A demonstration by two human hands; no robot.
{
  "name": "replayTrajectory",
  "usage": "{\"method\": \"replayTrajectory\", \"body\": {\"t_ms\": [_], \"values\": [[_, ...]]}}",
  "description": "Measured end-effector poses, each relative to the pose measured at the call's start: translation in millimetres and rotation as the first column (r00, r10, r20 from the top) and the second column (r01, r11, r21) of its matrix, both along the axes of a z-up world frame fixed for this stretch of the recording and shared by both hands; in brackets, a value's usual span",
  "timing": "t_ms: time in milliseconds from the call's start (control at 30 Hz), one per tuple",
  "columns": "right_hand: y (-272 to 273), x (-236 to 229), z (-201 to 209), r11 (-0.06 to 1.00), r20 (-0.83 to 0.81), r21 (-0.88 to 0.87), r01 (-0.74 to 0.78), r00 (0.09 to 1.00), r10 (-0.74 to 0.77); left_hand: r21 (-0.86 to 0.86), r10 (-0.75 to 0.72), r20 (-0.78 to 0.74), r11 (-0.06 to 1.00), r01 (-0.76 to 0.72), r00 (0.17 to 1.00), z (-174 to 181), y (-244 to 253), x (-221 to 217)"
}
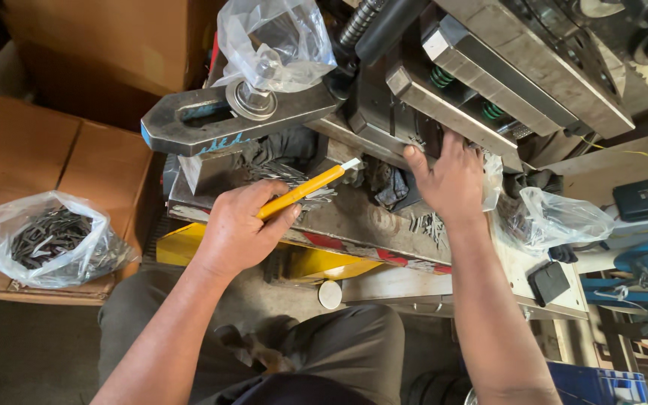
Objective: The person operates a manual press machine by repeatedly inserting small metal pieces into the die and pressing the lever to shape them. The person uses a yellow utility knife to assist in positioning the pieces and clearing the die area. The finished pieces accumulate on the machine's base.
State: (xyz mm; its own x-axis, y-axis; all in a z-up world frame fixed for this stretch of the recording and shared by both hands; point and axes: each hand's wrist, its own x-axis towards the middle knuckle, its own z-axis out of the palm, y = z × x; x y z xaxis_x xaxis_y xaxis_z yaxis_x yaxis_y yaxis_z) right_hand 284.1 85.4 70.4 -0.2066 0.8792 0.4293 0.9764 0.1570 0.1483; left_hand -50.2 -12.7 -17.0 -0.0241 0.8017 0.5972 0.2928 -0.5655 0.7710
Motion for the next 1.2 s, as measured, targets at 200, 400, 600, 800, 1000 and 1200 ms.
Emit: {"method": "replayTrajectory", "body": {"t_ms": [200, 400, 600, 800, 1000, 1200], "values": [[-25, -11, 8, 0.963, -0.058, 0.151, -0.221, 0.971, 0.232, -0.045, -0.007, 0.024, 0.999, 0.008, 1.000, 7, 0, -2], [-99, 35, -30, 0.891, -0.365, 0.354, -0.283, 0.836, 0.411, -0.031, 0.008, -0.048, 0.999, -0.009, 0.999, -7, -8, -5], [-134, 53, -75, 0.995, -0.740, 0.087, 0.054, 0.672, 0.029, -0.119, -0.022, 0.017, 0.993, 0.024, 1.000, -7, -4, -5], [-131, 49, -75, 0.979, -0.480, 0.147, -0.139, 0.855, 0.194, -0.137, 0.013, 0.034, 0.991, -0.008, 0.999, -11, -5, -2], [-124, 61, -68, 0.964, -0.575, 0.262, 0.042, 0.809, 0.121, -0.168, 0.009, 0.101, 0.986, 0.008, 0.995, -17, -3, -2], [-128, 95, -74, 0.989, -0.477, 0.136, 0.049, 0.879, 0.022, -0.215, 0.044, 0.093, 0.976, -0.023, 0.995, -34, -1, -11]]}}
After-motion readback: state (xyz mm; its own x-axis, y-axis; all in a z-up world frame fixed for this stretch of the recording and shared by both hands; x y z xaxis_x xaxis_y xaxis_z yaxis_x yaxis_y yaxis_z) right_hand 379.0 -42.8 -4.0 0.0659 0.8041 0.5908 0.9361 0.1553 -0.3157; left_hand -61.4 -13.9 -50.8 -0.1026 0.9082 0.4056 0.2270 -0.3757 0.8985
